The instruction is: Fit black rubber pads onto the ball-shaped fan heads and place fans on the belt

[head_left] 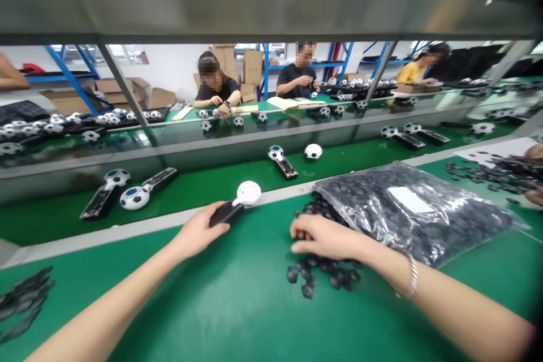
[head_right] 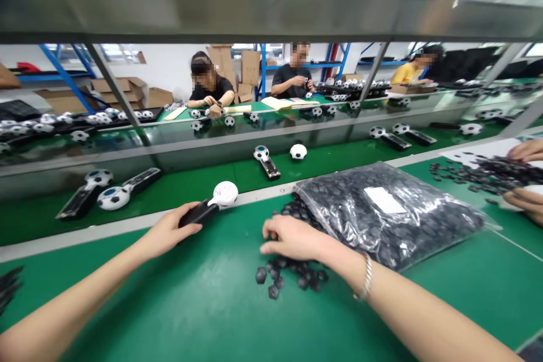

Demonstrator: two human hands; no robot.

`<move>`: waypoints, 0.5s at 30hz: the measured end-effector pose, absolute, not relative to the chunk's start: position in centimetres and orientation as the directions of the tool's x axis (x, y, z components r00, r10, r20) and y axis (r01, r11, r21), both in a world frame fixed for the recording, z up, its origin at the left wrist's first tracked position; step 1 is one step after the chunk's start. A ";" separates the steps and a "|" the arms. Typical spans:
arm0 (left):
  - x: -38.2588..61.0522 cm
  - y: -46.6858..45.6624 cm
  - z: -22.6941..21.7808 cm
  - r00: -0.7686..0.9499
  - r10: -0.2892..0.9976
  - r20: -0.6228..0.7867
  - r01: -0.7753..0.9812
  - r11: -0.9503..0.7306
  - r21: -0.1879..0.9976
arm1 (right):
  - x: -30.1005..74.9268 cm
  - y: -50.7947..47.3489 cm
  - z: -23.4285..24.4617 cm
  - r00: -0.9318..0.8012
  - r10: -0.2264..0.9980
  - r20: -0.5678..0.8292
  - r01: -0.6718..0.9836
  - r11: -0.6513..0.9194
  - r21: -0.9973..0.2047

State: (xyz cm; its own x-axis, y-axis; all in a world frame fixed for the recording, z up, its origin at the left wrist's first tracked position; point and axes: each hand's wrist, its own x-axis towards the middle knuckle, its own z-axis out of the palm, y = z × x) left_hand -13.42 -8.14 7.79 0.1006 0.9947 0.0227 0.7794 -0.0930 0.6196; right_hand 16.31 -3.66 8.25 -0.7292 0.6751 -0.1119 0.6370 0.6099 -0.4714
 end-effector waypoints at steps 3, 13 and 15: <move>-13.0 -13.5 7.2 0.121 0.993 -0.018 0.818 -0.089 0.569 | 17.7 -7.9 7.2 -0.737 0.671 -0.085 0.651 0.669 -0.358; -11.0 -17.9 6.4 0.134 0.991 0.020 0.934 -0.133 0.331 | 16.8 -8.3 6.0 -0.729 0.684 0.015 0.614 0.663 -0.429; -10.1 -16.9 6.7 0.136 0.988 0.077 0.933 -0.154 0.325 | 16.4 -7.9 6.4 -0.730 0.683 0.017 0.596 0.648 -0.474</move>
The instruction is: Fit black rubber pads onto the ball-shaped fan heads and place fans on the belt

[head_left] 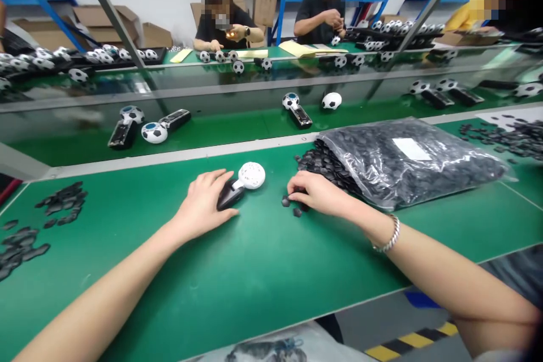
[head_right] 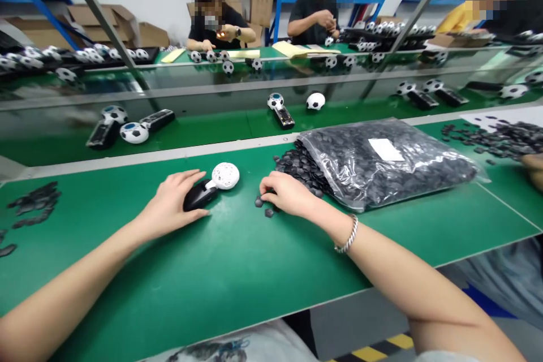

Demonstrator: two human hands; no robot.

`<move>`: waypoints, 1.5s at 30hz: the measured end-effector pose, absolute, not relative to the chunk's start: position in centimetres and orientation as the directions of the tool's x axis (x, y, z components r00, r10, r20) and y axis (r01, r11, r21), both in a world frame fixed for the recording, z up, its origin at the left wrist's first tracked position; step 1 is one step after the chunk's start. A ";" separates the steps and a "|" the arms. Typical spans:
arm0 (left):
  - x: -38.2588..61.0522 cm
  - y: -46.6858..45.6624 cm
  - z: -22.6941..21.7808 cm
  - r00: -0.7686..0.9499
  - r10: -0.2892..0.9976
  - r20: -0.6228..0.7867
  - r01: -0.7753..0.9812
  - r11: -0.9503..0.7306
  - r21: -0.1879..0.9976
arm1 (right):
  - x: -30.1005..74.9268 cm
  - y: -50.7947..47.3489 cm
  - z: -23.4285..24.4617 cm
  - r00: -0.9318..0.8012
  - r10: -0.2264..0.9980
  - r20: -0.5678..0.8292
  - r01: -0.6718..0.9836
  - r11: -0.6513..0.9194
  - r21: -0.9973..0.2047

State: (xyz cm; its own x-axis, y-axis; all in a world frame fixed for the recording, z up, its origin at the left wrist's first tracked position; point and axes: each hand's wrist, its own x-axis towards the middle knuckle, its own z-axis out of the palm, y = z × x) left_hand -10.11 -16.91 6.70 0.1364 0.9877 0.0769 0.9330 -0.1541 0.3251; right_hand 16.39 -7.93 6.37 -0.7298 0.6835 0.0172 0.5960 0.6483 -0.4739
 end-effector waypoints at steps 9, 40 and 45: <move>-7.6 -13.4 6.4 0.215 0.976 0.027 0.806 -0.193 0.559 | 13.2 -8.1 6.8 -0.688 0.703 0.179 0.384 0.562 -0.732; -6.6 -14.7 6.4 0.158 0.987 0.021 0.810 -0.142 0.569 | 12.3 -9.8 5.5 -0.713 0.585 0.387 0.211 0.705 -0.677; -6.5 -14.7 6.4 0.155 0.987 0.048 0.807 -0.155 0.570 | 12.1 -9.4 4.9 -0.656 0.658 0.369 0.163 0.601 -0.783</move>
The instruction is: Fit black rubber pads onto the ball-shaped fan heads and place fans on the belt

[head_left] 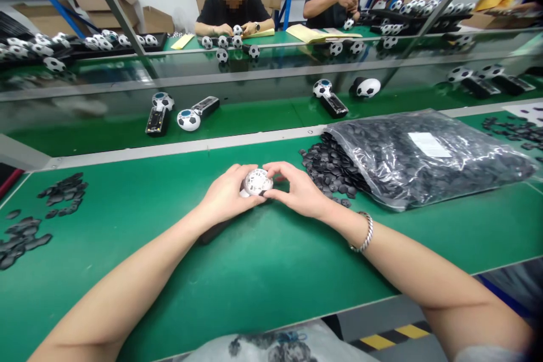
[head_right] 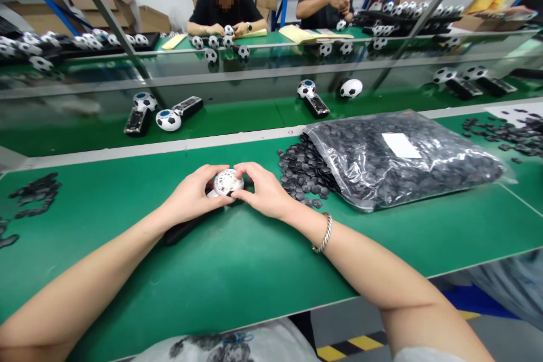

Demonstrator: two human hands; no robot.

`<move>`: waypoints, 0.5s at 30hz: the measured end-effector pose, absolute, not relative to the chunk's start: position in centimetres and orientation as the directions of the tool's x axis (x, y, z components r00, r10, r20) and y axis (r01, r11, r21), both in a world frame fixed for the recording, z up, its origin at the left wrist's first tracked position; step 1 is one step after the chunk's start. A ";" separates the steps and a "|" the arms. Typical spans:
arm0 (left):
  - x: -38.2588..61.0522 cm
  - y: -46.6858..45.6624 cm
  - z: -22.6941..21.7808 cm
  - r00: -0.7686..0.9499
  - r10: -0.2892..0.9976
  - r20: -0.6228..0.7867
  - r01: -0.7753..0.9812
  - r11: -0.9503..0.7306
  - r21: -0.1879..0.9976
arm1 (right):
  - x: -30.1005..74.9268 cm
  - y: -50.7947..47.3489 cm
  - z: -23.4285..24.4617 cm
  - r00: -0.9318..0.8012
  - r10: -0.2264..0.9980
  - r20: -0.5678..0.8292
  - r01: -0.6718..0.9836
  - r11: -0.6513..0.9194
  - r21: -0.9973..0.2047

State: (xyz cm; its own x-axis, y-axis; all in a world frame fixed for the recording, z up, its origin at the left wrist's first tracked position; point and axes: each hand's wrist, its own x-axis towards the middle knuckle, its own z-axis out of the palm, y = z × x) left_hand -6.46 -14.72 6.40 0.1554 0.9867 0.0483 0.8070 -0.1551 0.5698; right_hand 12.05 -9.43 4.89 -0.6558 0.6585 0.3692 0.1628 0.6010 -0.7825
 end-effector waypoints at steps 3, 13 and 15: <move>-6.4 -14.7 6.3 0.149 0.987 0.057 0.806 -0.155 0.571 | 11.7 -9.4 4.5 -0.661 0.690 0.296 0.135 0.497 -0.857; -6.7 -14.9 6.9 0.176 0.984 0.002 0.888 -0.160 0.432 | 14.6 -7.6 6.5 -0.739 0.674 0.000 0.556 0.610 -0.564; -6.7 -14.9 6.9 0.213 0.977 0.015 0.895 -0.202 0.397 | 15.0 -7.7 6.6 -0.746 0.661 -0.082 0.609 0.627 -0.486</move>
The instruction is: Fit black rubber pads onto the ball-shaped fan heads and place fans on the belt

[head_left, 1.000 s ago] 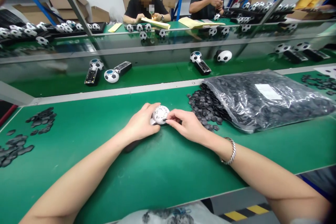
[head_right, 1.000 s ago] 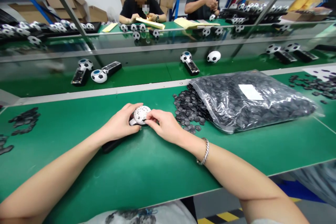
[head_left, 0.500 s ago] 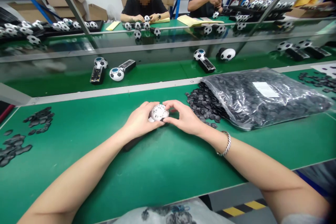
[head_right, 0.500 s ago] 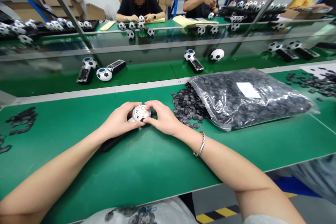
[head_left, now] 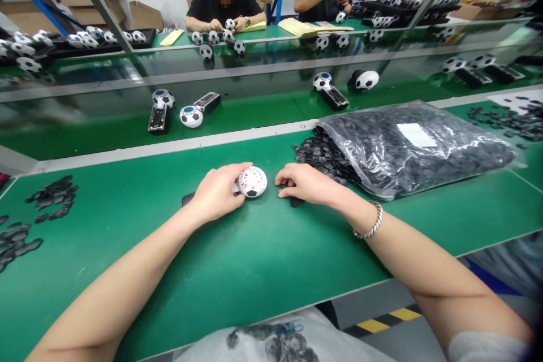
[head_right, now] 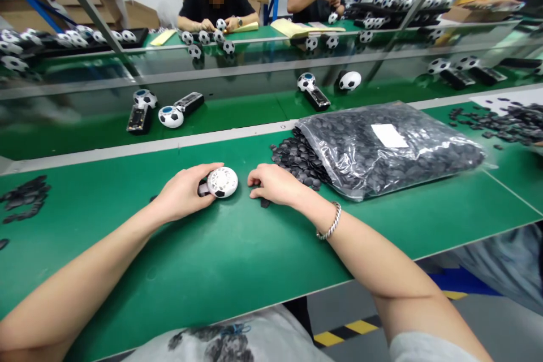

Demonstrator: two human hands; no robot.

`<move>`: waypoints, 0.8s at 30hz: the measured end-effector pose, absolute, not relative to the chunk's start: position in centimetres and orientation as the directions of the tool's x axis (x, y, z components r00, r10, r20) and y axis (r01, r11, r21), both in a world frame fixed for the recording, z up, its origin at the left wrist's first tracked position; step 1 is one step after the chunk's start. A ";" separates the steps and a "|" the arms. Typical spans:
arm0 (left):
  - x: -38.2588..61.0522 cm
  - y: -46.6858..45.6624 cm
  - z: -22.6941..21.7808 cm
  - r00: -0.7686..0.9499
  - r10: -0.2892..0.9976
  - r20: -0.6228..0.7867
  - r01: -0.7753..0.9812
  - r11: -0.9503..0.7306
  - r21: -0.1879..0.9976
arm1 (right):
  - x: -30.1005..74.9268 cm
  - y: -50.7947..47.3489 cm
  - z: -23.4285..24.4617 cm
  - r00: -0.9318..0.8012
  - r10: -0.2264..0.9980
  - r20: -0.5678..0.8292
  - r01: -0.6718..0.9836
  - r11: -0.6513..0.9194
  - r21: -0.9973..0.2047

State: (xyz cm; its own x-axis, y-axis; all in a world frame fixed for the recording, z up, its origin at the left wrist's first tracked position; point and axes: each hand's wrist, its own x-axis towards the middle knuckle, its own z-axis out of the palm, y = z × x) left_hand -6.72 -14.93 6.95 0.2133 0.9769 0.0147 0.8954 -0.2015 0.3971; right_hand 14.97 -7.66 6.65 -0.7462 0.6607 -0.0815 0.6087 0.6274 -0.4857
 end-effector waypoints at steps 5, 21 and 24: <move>-6.8 -14.9 6.8 0.295 0.951 0.090 0.888 -0.307 0.341 | 14.8 -8.2 6.8 -0.781 0.612 -0.123 0.596 0.672 -0.439; -7.2 -14.4 6.2 0.346 0.934 0.086 0.870 -0.354 0.342 | 14.1 -9.5 7.4 -0.802 0.575 0.162 0.217 0.534 -0.817; -7.1 -14.4 6.1 0.344 0.935 0.082 0.873 -0.351 0.339 | 14.0 -9.8 7.5 -0.820 0.542 0.185 0.216 0.592 -0.777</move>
State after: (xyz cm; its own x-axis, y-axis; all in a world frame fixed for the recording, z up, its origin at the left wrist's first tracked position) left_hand -7.13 -14.39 6.12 0.3445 0.9352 0.0822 0.8727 -0.3513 0.3390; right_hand 14.01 -9.75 7.55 -0.8199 0.5419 0.1849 0.2158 0.5915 -0.7769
